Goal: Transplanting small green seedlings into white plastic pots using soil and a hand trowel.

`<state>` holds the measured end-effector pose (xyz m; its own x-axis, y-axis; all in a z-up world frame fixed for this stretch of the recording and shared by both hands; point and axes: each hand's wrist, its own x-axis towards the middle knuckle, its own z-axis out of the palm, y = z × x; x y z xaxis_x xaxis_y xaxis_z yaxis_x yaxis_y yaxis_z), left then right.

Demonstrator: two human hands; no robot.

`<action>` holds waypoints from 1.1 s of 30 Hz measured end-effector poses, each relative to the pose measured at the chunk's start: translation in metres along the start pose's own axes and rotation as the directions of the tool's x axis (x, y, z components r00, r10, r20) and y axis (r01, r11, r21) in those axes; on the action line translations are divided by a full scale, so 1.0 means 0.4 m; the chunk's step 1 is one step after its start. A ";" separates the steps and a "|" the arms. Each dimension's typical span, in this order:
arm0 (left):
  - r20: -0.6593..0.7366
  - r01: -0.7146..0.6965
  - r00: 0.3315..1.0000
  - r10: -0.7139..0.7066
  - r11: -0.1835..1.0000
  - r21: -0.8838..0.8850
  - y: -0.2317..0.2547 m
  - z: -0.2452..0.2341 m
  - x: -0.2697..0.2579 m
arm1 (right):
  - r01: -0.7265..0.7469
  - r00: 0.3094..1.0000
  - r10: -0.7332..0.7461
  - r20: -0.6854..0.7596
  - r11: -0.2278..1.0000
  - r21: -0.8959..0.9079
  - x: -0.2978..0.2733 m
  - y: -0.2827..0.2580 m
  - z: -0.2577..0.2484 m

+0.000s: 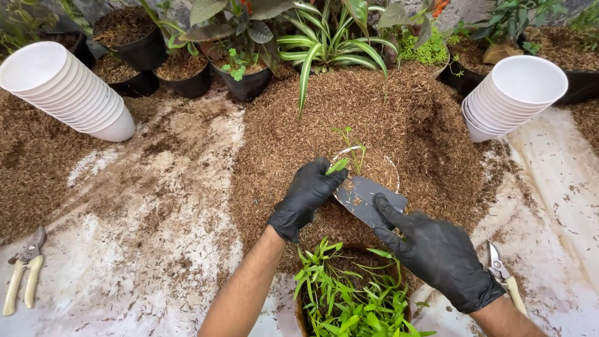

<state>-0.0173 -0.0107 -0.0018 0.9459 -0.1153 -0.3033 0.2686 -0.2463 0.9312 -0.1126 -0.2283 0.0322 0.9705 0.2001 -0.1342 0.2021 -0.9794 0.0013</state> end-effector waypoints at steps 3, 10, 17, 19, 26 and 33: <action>0.029 -0.002 1.000 0.001 0.999 0.048 -0.010 -0.001 0.022 | -0.097 0.975 0.099 0.201 0.995 -0.021 0.009 -0.022 -0.048; 0.004 0.033 0.999 -0.033 0.997 0.068 -0.003 0.003 0.026 | -0.076 0.979 0.075 0.188 0.997 -0.002 0.015 -0.018 -0.037; 0.067 -0.033 0.997 0.031 0.999 0.028 0.007 -0.017 0.074 | -0.094 0.984 0.077 0.158 0.990 0.105 -0.003 -0.003 -0.033; 0.052 -0.090 0.995 0.087 0.995 0.053 -0.009 -0.013 0.101 | -0.061 0.991 0.040 0.129 0.984 0.165 -0.018 0.005 -0.035; -0.036 -0.185 0.982 0.185 0.983 0.011 -0.052 0.019 0.058 | -0.061 0.987 0.055 0.148 0.997 0.039 -0.049 0.008 -0.032; -0.024 -0.098 0.995 0.096 0.906 -0.412 -0.045 0.027 0.004 | -0.108 0.978 0.099 0.183 0.993 0.040 -0.011 -0.012 -0.050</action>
<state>-0.0226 -0.0169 -0.0214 0.9715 -0.1150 -0.2072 0.2259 0.1841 0.9566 -0.1154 -0.2239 0.0525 0.9454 0.0934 -0.3121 0.0904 -0.9956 -0.0241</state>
